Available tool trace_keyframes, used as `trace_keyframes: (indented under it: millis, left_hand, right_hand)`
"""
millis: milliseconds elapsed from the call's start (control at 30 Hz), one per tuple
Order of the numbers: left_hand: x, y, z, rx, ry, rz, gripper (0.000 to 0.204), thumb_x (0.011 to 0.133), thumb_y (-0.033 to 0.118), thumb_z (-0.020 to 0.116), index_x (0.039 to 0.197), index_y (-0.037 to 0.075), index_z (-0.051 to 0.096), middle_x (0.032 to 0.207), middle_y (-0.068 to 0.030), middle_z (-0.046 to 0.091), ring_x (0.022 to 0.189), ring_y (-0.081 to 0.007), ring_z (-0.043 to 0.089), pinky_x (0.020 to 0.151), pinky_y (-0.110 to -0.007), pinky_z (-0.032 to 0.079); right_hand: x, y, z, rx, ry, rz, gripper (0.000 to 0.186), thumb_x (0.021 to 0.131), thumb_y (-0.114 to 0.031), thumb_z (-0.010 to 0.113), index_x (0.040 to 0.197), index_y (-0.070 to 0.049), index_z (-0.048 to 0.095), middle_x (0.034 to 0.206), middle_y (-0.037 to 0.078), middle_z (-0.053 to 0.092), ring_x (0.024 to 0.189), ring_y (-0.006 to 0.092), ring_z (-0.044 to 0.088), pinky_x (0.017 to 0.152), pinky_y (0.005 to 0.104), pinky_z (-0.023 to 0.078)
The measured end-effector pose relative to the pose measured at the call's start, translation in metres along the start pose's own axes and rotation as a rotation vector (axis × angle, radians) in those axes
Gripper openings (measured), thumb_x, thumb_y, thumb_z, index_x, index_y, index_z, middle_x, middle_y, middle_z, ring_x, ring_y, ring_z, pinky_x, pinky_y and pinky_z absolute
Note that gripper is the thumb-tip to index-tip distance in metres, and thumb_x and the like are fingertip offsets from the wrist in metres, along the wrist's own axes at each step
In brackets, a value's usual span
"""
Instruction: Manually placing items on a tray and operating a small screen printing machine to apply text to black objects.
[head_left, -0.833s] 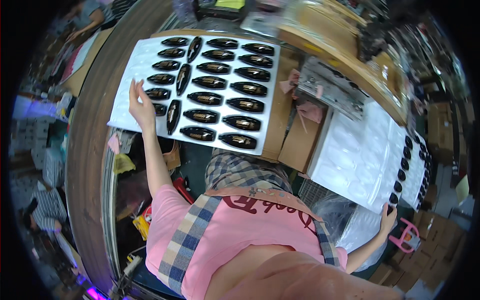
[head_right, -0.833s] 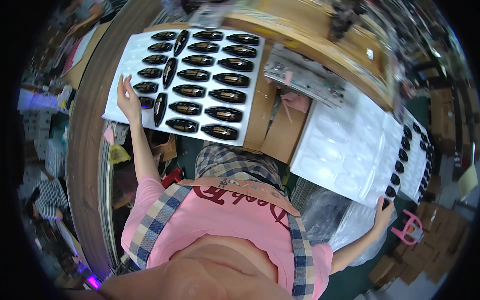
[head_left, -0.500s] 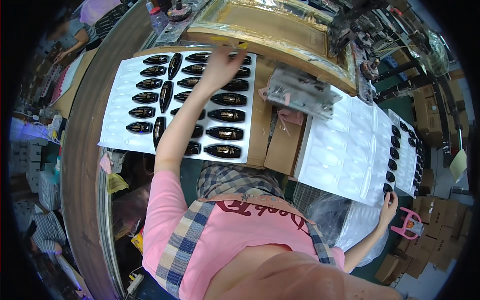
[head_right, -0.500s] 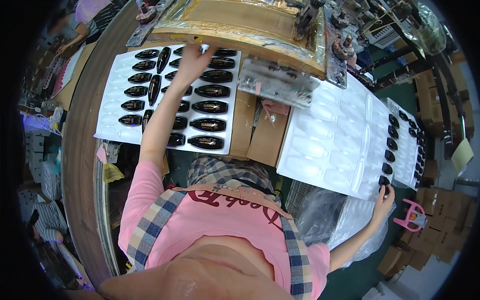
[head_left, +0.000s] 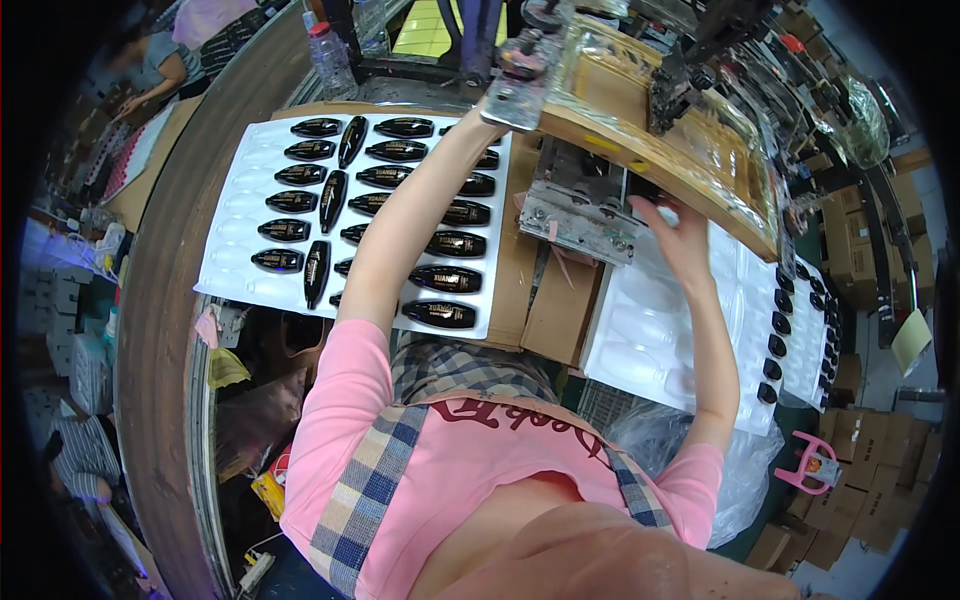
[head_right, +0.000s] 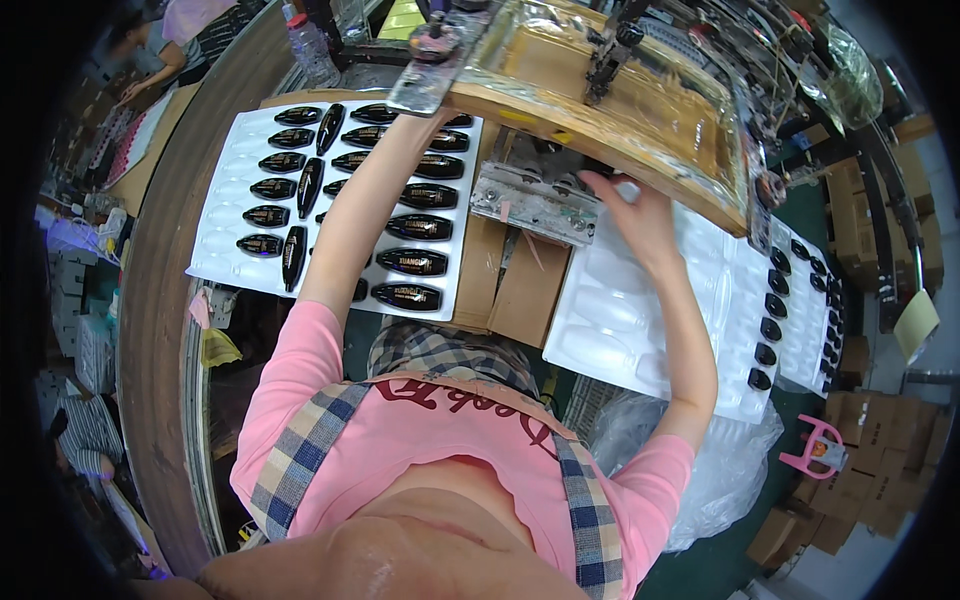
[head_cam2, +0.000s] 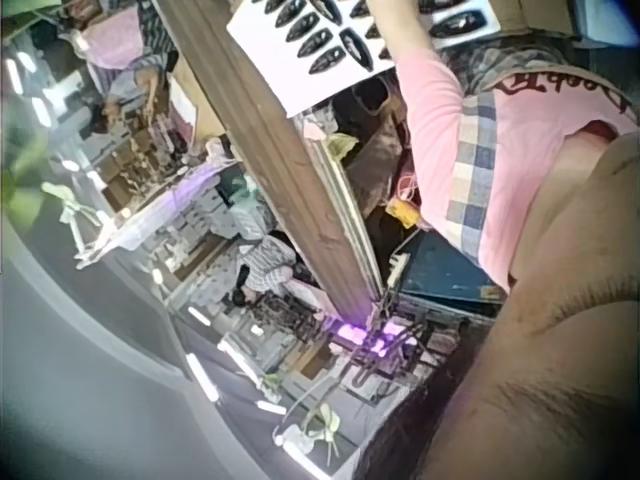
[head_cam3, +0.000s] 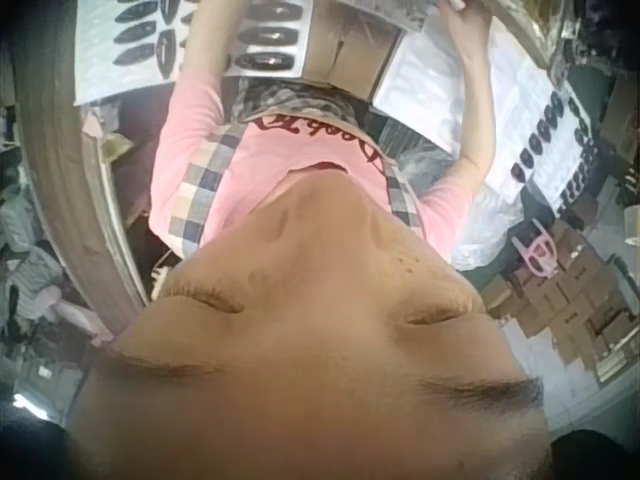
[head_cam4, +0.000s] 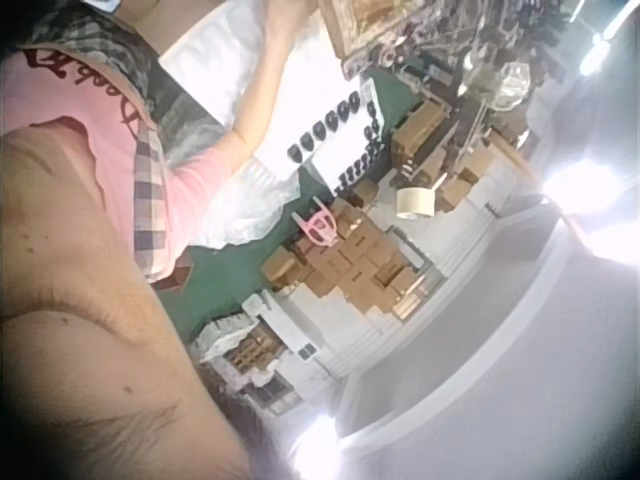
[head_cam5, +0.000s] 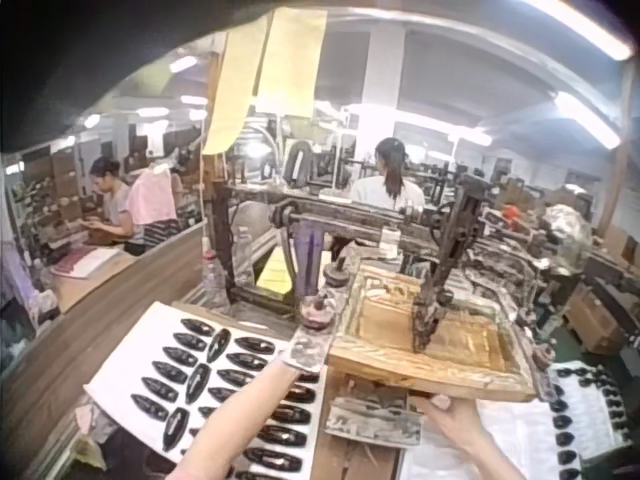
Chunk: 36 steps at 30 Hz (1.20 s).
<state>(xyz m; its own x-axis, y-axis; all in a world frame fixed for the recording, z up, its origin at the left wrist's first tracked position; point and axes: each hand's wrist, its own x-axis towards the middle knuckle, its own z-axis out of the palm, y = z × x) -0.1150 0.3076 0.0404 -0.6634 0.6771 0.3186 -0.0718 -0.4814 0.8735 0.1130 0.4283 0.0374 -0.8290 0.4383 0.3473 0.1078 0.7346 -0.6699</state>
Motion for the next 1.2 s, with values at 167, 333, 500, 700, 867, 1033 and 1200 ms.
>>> trace_keyframes:
  millis: [167,333,500,700,867,1033,1200]
  left_hand:
    - [-0.052,0.022,-0.08,0.345,0.173,0.013,0.022,0.082,0.019,0.058,0.093,0.001,0.063,0.085,-0.0026,0.062,0.074,-0.0068,0.053,0.067,-0.019,0.041]
    - [-0.127,0.049,-0.147,0.459,0.422,-0.01,0.021,0.081,0.017,0.059,0.088,-0.003,0.062,0.077,-0.0036,0.061,0.068,-0.0074,0.053,0.065,-0.02,0.041]
    - [-0.226,0.08,-0.216,0.691,0.735,-0.074,0.024,0.079,0.023,0.063,0.078,-0.001,0.062,0.066,-0.0005,0.057,0.06,-0.0056,0.05,0.056,-0.018,0.038]
    - [-0.299,0.095,-0.276,0.9,0.935,-0.226,0.031,0.078,0.029,0.063,0.071,-0.001,0.061,0.058,-0.0001,0.053,0.052,-0.0056,0.047,0.049,-0.018,0.036]
    - [-0.325,0.073,-0.304,1.029,0.931,-0.381,0.036,0.078,0.033,0.062,0.069,-0.001,0.06,0.055,0.0003,0.052,0.05,-0.0053,0.045,0.047,-0.019,0.035]
    - [-0.315,0.064,-0.305,1.536,0.812,-0.306,0.033,0.077,0.032,0.061,0.076,0.0,0.06,0.062,-0.0116,0.059,0.056,-0.0232,0.057,0.054,-0.033,0.043]
    - [-0.241,0.069,-0.237,1.627,0.848,0.014,0.018,0.081,0.018,0.056,0.085,0.001,0.056,0.076,-0.0136,0.057,0.067,-0.0259,0.056,0.06,-0.033,0.043]
  right_hand:
    - [0.012,-0.022,0.034,-0.031,-0.084,-0.049,0.036,0.073,-0.022,0.067,0.097,0.002,0.054,0.077,0.008,0.056,0.068,0.0152,0.051,0.065,0.0286,0.042]
    - [-0.02,-0.004,0.009,-0.121,-0.005,-0.071,0.041,0.075,-0.024,0.064,0.103,0.002,0.05,0.096,0.014,0.056,0.082,0.0243,0.054,0.075,0.0326,0.042]
    - [-0.081,0.067,-0.079,-0.424,0.216,0.193,0.059,0.081,-0.027,0.058,0.125,0.004,0.034,0.124,0.021,0.04,0.115,0.0294,0.039,0.096,0.0367,0.029]
    - [-0.232,0.192,-0.217,-1.047,0.191,0.869,0.084,0.074,-0.057,0.052,0.128,0.004,0.029,0.132,0.025,0.027,0.125,0.0343,0.022,0.101,0.0397,0.022]
    - [-0.265,0.185,-0.237,-0.823,0.035,1.026,0.075,0.075,-0.056,0.051,0.116,0.006,0.045,0.113,0.026,0.049,0.106,0.0357,0.047,0.09,0.0367,0.035]
    - [-0.293,0.215,-0.256,-0.82,0.046,0.871,0.067,0.081,-0.052,0.044,0.115,0.006,0.046,0.108,0.02,0.054,0.098,0.0292,0.052,0.083,0.0319,0.039]
    - [-0.274,0.19,-0.243,-0.586,0.237,0.789,0.052,0.088,-0.041,0.04,0.115,0.003,0.047,0.109,0.018,0.053,0.096,0.0275,0.053,0.078,0.0309,0.042]
